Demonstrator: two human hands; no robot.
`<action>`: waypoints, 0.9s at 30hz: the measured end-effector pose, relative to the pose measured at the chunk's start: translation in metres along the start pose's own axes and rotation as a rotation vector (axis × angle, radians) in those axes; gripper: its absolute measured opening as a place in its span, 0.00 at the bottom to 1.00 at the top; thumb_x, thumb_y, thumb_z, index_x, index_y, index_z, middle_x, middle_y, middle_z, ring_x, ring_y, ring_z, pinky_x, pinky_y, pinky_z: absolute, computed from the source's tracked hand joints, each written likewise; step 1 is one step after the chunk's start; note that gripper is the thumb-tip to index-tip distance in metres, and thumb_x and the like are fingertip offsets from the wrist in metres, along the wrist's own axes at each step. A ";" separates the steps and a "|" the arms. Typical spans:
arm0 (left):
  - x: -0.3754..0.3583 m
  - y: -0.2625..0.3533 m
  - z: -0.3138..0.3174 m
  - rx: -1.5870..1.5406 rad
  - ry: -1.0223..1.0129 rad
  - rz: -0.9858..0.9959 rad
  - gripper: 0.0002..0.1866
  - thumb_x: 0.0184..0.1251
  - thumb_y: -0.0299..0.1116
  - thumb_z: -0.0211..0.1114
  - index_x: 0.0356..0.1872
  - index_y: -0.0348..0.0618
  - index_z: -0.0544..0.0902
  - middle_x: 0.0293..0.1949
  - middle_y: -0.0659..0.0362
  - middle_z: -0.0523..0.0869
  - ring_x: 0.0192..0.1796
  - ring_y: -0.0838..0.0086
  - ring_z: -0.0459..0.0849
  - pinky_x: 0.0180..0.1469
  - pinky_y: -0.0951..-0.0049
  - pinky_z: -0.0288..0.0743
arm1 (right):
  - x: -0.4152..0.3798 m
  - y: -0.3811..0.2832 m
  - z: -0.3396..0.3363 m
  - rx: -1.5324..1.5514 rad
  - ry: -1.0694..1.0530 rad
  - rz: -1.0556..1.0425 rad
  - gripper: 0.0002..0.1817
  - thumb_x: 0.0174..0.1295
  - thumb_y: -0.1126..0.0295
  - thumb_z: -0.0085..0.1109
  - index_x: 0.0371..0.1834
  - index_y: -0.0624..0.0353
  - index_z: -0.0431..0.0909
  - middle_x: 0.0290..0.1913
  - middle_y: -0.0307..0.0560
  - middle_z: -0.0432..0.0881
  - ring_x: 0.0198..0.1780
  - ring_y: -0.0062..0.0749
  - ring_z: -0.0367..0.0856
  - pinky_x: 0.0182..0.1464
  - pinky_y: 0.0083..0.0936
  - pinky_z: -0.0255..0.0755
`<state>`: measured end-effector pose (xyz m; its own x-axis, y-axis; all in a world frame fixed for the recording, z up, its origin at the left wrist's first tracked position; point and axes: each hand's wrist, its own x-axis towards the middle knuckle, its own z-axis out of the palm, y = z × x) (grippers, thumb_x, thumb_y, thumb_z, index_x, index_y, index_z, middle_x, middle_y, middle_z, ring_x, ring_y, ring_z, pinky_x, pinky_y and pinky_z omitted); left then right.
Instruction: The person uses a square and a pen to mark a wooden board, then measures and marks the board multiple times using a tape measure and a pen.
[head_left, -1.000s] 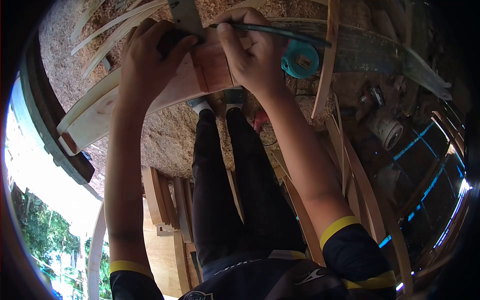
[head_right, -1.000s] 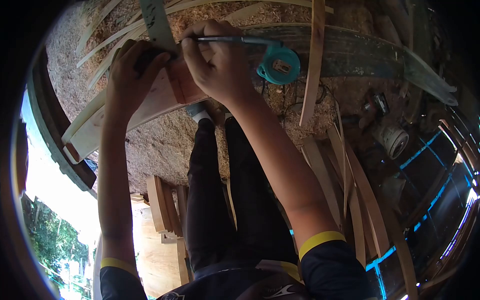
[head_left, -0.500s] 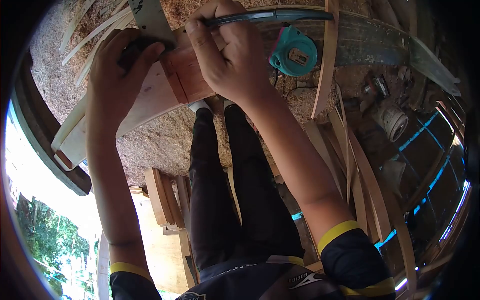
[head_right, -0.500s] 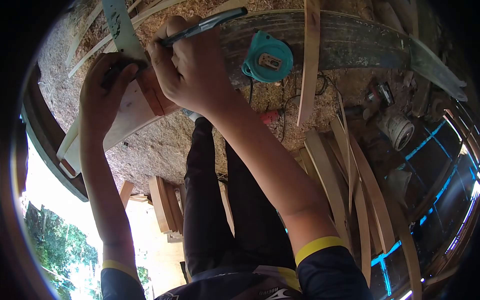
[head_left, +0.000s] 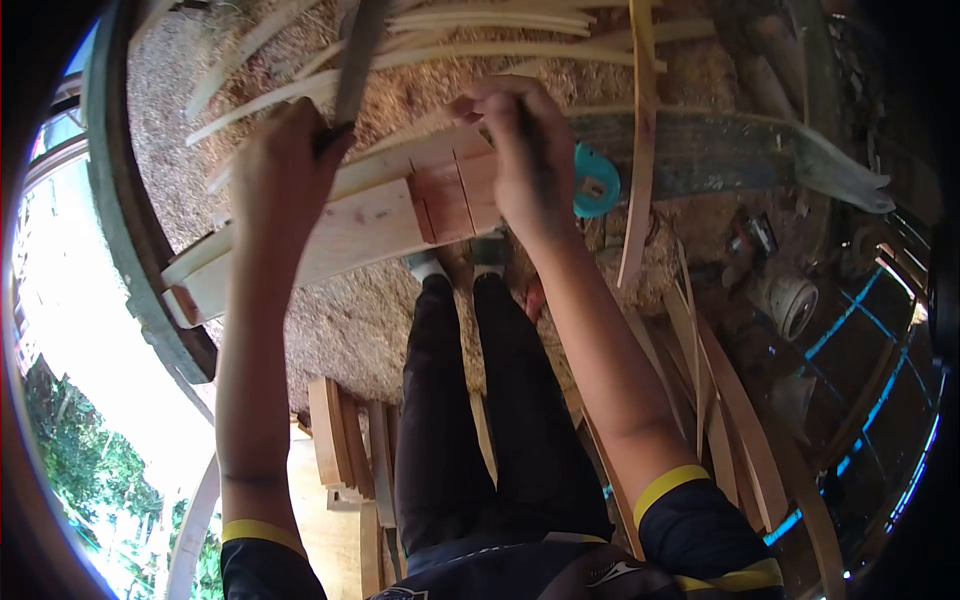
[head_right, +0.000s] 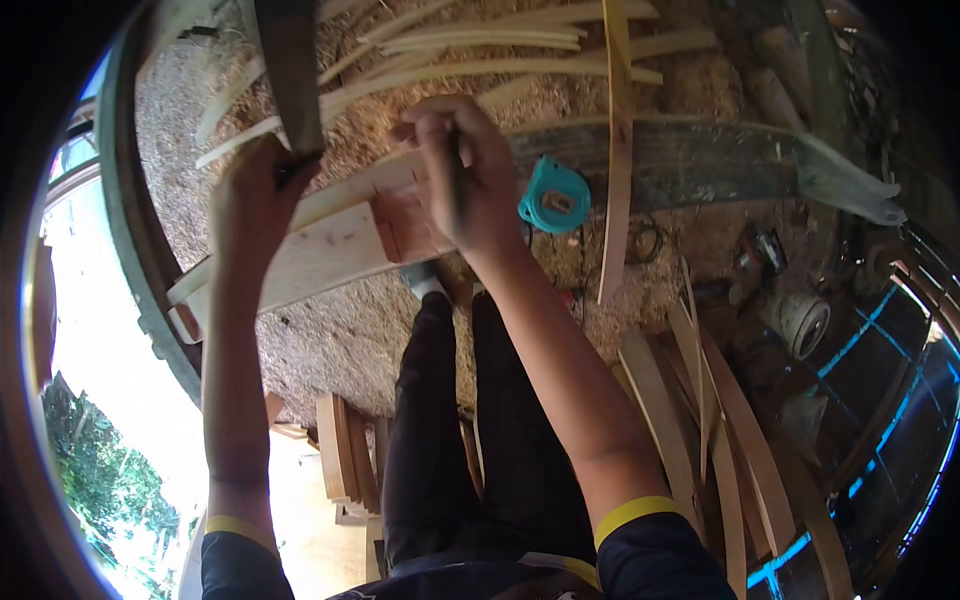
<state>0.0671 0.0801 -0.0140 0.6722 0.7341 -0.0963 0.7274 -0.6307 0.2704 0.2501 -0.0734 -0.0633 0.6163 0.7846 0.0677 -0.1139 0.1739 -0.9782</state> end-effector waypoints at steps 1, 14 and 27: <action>0.000 -0.001 0.004 -0.043 0.030 0.009 0.17 0.70 0.43 0.79 0.38 0.42 0.80 0.37 0.51 0.88 0.38 0.53 0.91 0.38 0.52 0.84 | 0.007 -0.017 -0.001 0.003 -0.012 -0.027 0.15 0.88 0.60 0.54 0.52 0.60 0.82 0.46 0.48 0.89 0.49 0.36 0.91 0.49 0.28 0.81; 0.016 -0.024 0.027 -0.202 0.035 0.204 0.15 0.74 0.29 0.69 0.54 0.44 0.73 0.44 0.46 0.89 0.51 0.43 0.90 0.50 0.43 0.82 | -0.035 -0.063 -0.022 -0.226 -0.402 0.376 0.20 0.69 0.64 0.79 0.57 0.60 0.81 0.48 0.46 0.89 0.52 0.33 0.90 0.51 0.35 0.83; 0.048 -0.009 0.041 -0.285 -0.213 0.446 0.32 0.58 0.35 0.82 0.60 0.43 0.73 0.51 0.49 0.86 0.56 0.50 0.89 0.58 0.52 0.84 | -0.178 -0.025 0.011 -0.846 -0.297 0.039 0.41 0.63 0.67 0.80 0.79 0.56 0.70 0.81 0.58 0.73 0.72 0.60 0.76 0.70 0.55 0.71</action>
<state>0.0984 0.1110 -0.0602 0.9401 0.3267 -0.0972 0.3211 -0.7533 0.5739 0.1349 -0.2106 -0.0483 0.3841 0.9226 -0.0357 0.5540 -0.2612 -0.7905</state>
